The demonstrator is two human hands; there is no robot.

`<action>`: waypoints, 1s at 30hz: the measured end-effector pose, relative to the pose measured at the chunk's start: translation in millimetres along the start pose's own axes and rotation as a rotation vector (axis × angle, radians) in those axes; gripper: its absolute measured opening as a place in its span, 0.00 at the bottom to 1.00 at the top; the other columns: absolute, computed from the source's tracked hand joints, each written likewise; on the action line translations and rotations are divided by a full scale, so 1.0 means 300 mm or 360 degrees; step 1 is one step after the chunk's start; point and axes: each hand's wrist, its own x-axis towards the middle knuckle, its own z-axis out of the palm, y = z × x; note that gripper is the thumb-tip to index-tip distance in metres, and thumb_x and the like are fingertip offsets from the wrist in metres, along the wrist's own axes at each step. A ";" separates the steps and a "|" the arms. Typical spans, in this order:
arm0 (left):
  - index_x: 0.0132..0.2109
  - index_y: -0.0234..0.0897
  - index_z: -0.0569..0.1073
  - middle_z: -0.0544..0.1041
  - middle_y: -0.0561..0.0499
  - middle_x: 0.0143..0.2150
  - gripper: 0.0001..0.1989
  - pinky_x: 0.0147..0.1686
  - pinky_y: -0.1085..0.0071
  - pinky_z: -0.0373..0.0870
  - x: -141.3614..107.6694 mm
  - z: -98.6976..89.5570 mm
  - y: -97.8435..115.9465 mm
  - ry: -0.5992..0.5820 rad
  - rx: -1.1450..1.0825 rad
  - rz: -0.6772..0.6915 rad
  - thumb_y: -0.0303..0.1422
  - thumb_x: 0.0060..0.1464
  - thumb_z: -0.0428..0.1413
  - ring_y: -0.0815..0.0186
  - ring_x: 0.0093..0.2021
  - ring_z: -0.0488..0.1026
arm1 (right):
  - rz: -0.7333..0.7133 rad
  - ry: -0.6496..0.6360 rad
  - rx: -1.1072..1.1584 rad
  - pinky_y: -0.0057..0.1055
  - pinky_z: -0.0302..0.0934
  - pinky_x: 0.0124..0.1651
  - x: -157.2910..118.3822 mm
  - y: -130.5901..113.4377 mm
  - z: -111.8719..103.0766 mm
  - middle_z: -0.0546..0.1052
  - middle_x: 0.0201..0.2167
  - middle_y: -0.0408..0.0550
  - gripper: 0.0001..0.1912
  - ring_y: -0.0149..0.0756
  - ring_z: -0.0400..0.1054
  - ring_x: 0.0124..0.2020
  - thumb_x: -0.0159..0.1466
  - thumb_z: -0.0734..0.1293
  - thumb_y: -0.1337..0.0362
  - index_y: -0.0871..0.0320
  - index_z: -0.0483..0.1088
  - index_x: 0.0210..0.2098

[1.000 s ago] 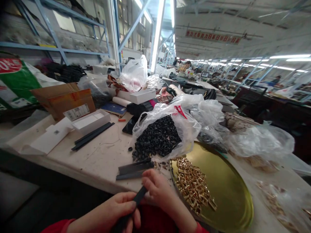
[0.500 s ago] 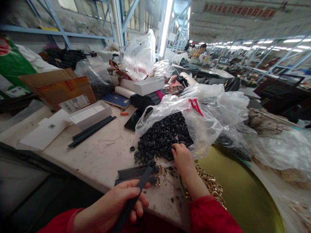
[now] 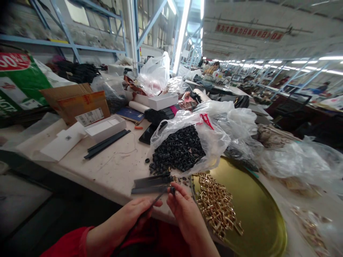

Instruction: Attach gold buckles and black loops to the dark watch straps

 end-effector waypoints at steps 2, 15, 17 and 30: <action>0.37 0.31 0.70 0.60 0.61 0.17 0.20 0.16 0.80 0.46 -0.017 0.001 -0.014 0.0063 0.0203 0.0043 0.46 0.47 0.54 0.78 0.16 0.53 | 0.0043 -0.0004 0.0150 0.21 0.67 0.39 -0.038 0.029 0.008 0.78 0.36 0.45 0.17 0.27 0.72 0.34 0.47 0.74 0.68 0.57 0.74 0.38; 0.32 0.35 0.66 0.68 0.54 0.23 0.11 0.22 0.75 0.57 -0.073 -0.001 -0.096 0.0181 0.0908 0.0331 0.38 0.52 0.46 0.69 0.22 0.65 | 0.0077 0.0107 0.0331 0.17 0.63 0.24 -0.120 0.178 0.013 0.77 0.24 0.41 0.13 0.24 0.69 0.23 0.49 0.73 0.58 0.60 0.73 0.30; 0.29 0.35 0.67 0.69 0.53 0.25 0.12 0.27 0.74 0.58 -0.080 -0.010 -0.092 0.0278 0.1122 0.0488 0.38 0.53 0.47 0.68 0.27 0.65 | 0.0130 0.0117 0.0379 0.19 0.64 0.27 -0.129 0.184 0.018 0.77 0.25 0.42 0.13 0.25 0.69 0.25 0.49 0.74 0.59 0.60 0.73 0.30; 0.28 0.35 0.66 0.67 0.55 0.24 0.12 0.25 0.76 0.53 -0.070 -0.031 -0.028 -0.0056 0.1477 0.0346 0.37 0.54 0.46 0.70 0.26 0.62 | -0.0119 -0.0074 -0.0378 0.29 0.62 0.36 -0.099 0.200 -0.080 0.77 0.27 0.43 0.13 0.31 0.69 0.29 0.48 0.74 0.59 0.59 0.75 0.31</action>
